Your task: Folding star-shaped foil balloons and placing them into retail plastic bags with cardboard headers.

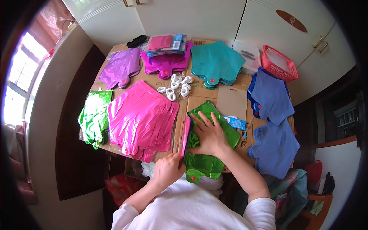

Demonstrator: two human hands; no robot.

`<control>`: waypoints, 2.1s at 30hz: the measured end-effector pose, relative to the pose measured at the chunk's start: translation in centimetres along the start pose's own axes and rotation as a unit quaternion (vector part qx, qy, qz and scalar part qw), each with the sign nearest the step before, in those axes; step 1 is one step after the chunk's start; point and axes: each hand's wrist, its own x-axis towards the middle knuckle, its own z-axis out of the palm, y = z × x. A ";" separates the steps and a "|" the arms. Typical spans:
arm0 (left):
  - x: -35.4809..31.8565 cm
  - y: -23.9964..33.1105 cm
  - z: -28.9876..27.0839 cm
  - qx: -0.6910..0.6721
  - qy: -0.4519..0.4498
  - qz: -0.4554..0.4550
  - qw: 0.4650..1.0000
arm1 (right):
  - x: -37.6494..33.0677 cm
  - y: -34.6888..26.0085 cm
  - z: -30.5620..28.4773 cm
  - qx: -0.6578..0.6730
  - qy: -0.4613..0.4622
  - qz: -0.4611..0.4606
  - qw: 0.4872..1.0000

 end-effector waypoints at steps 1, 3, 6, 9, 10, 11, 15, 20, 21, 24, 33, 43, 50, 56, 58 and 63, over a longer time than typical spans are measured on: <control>0.0 0.4 -0.2 0.005 -0.009 0.006 1.000 | 0.1 -0.1 -0.5 -0.010 -0.032 0.005 0.999; 0.1 0.6 0.2 -0.004 0.049 0.086 0.995 | 0.4 -0.3 -1.1 -0.030 -0.095 0.015 0.995; 0.3 1.2 0.2 -0.020 0.063 0.151 0.986 | 0.4 -0.3 -1.3 -0.048 -0.098 0.013 0.994; 0.5 1.3 0.3 -0.021 0.060 0.199 0.978 | 0.0 0.3 1.0 0.026 0.061 -0.013 0.998; 0.6 1.2 0.4 -0.018 0.062 0.216 0.974 | -0.1 0.4 1.1 0.023 0.046 -0.007 0.999; 0.6 0.9 0.7 -0.025 0.055 0.219 0.974 | -0.2 0.4 0.9 0.021 0.031 -0.002 0.999; 0.5 -0.1 2.3 -0.045 0.052 0.217 0.974 | -0.2 0.7 2.3 0.085 0.127 -0.018 0.988; 0.6 0.4 3.0 0.001 0.070 0.229 0.971 | -0.7 1.7 2.7 0.106 0.125 -0.021 0.986; 0.7 0.4 3.1 0.004 0.072 0.231 0.970 | -0.8 1.8 2.6 0.144 0.148 -0.017 0.978; 0.8 0.6 3.1 0.010 0.077 0.229 0.970 | -0.5 1.7 2.0 0.262 0.232 -0.010 0.937; 1.5 -0.2 2.1 -0.022 0.050 0.243 0.968 | -0.3 1.6 2.4 0.207 0.252 0.009 0.945; 6.4 -3.0 -2.1 0.200 -0.050 0.310 0.928 | -0.6 1.4 2.3 0.168 0.235 0.012 0.957; 7.0 -2.5 -1.8 0.217 -0.049 0.320 0.921 | -0.6 1.5 2.6 0.166 0.253 0.023 0.953; 7.3 -2.5 -1.8 0.224 -0.081 0.311 0.920 | -0.7 1.4 2.5 0.170 0.265 0.033 0.948; 7.4 -2.4 -1.8 0.228 -0.088 0.310 0.919 | -0.7 1.4 2.5 0.168 0.269 0.037 0.948; 7.5 -2.5 -1.7 0.237 -0.096 0.307 0.917 | -0.9 1.4 2.5 0.156 0.234 0.052 0.958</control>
